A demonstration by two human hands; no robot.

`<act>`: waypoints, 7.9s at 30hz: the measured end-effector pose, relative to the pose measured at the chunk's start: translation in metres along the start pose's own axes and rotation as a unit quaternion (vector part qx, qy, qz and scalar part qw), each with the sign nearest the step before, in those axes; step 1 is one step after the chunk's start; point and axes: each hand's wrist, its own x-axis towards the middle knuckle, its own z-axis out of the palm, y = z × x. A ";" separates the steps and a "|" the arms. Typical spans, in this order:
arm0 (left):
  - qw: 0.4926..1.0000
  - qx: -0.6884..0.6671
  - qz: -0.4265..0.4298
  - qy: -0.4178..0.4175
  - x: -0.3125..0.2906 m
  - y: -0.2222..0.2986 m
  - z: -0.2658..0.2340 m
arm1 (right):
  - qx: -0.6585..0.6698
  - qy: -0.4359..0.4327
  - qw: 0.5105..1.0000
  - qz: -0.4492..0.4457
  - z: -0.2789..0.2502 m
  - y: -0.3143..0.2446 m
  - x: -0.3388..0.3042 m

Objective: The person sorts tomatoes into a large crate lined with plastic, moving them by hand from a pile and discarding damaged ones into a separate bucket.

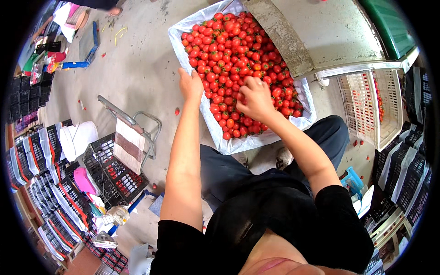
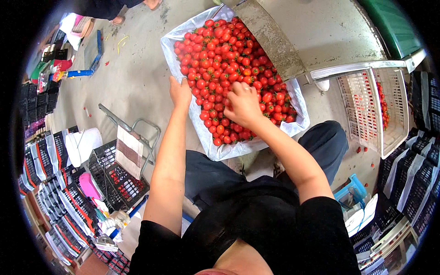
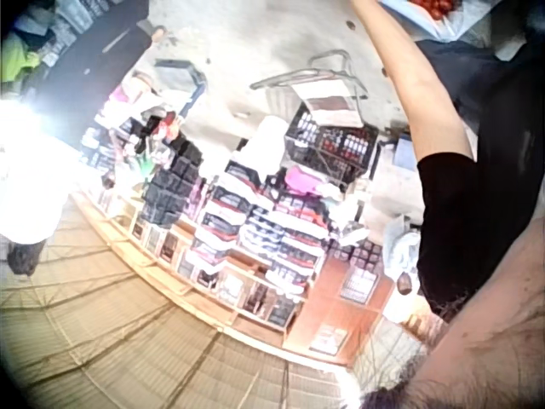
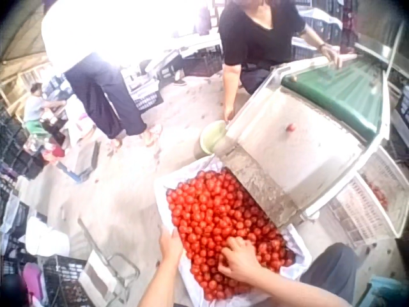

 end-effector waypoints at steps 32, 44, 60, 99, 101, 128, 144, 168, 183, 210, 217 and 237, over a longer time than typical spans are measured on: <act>0.995 0.068 0.062 0.044 -0.005 0.007 0.008 | -0.135 0.095 0.986 -0.001 -0.003 0.060 0.049; 0.997 0.060 0.043 0.028 -0.008 0.007 0.001 | -0.010 -0.089 0.985 -0.148 -0.007 -0.004 -0.011; 0.999 0.043 0.015 0.008 -0.002 -0.001 0.001 | -0.022 0.064 0.991 -0.118 0.049 -0.003 0.031; 0.784 0.058 0.549 -0.284 -0.182 0.061 0.098 | -0.027 0.023 0.947 0.320 -0.063 0.133 -0.083; 0.836 -0.037 0.436 -0.330 -0.175 0.065 0.081 | -0.020 0.020 0.947 0.319 -0.063 0.129 -0.078; 0.908 0.261 0.323 0.050 0.067 0.070 0.058 | 0.004 0.038 0.951 0.307 -0.061 0.130 -0.082; 0.876 0.183 0.437 -0.095 -0.051 0.105 0.146 | 0.029 0.061 0.952 0.298 -0.058 0.140 -0.087; 0.837 0.205 0.424 -0.279 -0.154 0.023 -0.019 | 0.024 0.060 0.956 0.287 -0.054 0.146 -0.086; 0.915 0.261 0.305 -0.037 0.051 0.071 0.088 | 0.042 0.077 0.961 0.262 -0.056 0.140 -0.084; 0.821 0.288 0.473 -0.137 -0.192 0.044 0.069 | 0.044 0.108 0.966 0.231 -0.043 0.158 -0.087; 0.803 0.279 0.469 -0.239 -0.207 0.039 0.072 | 0.017 0.108 0.964 0.244 -0.044 0.166 -0.096; 0.891 0.064 0.372 -0.253 -0.198 0.057 0.052 | 0.038 0.080 0.960 0.267 -0.055 0.142 -0.086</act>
